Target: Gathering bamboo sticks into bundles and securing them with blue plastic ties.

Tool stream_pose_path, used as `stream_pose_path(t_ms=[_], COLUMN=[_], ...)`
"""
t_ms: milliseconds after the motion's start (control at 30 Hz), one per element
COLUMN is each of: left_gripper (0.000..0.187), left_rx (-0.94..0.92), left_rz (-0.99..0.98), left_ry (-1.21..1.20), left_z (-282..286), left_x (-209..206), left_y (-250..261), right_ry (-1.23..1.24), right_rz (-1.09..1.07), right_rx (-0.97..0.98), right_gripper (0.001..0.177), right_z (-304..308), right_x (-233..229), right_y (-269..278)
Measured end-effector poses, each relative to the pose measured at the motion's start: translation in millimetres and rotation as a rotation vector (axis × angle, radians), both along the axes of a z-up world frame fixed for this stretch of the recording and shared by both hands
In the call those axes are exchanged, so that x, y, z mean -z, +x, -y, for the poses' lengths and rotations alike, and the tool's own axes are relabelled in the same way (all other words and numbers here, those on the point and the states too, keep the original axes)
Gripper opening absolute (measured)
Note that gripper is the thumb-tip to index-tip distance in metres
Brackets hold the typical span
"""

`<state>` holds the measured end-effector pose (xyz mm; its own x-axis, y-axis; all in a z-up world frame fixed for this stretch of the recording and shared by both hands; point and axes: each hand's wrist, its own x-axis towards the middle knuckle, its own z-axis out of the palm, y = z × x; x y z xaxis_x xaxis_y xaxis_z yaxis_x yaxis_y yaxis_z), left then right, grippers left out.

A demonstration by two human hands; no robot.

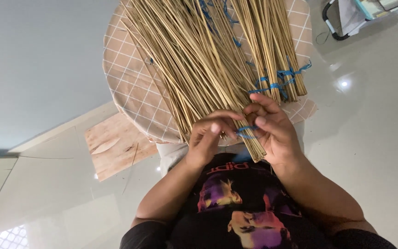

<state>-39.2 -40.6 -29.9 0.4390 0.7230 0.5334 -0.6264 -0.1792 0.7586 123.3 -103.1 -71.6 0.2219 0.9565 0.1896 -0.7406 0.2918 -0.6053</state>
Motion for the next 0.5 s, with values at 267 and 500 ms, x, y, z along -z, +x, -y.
stream_pose_path(t_ms=[267,500], left_gripper=[0.01,0.011], left_rx=[-0.209,-0.307], left_rz=[-0.233,-0.288], left_ry=[0.237,0.273], left_z=[2.5,4.6], left_x=[-15.1,-10.8], left_y=[-4.4,-4.8], right_ry=[-0.052,0.018], right_rz=[0.091,0.178], right_rx=[0.056,0.073], right_gripper=[0.055,0.025], right_z=[0.5,6.8], right_x=[-12.5,-16.0], right_y=[-9.0,-13.5])
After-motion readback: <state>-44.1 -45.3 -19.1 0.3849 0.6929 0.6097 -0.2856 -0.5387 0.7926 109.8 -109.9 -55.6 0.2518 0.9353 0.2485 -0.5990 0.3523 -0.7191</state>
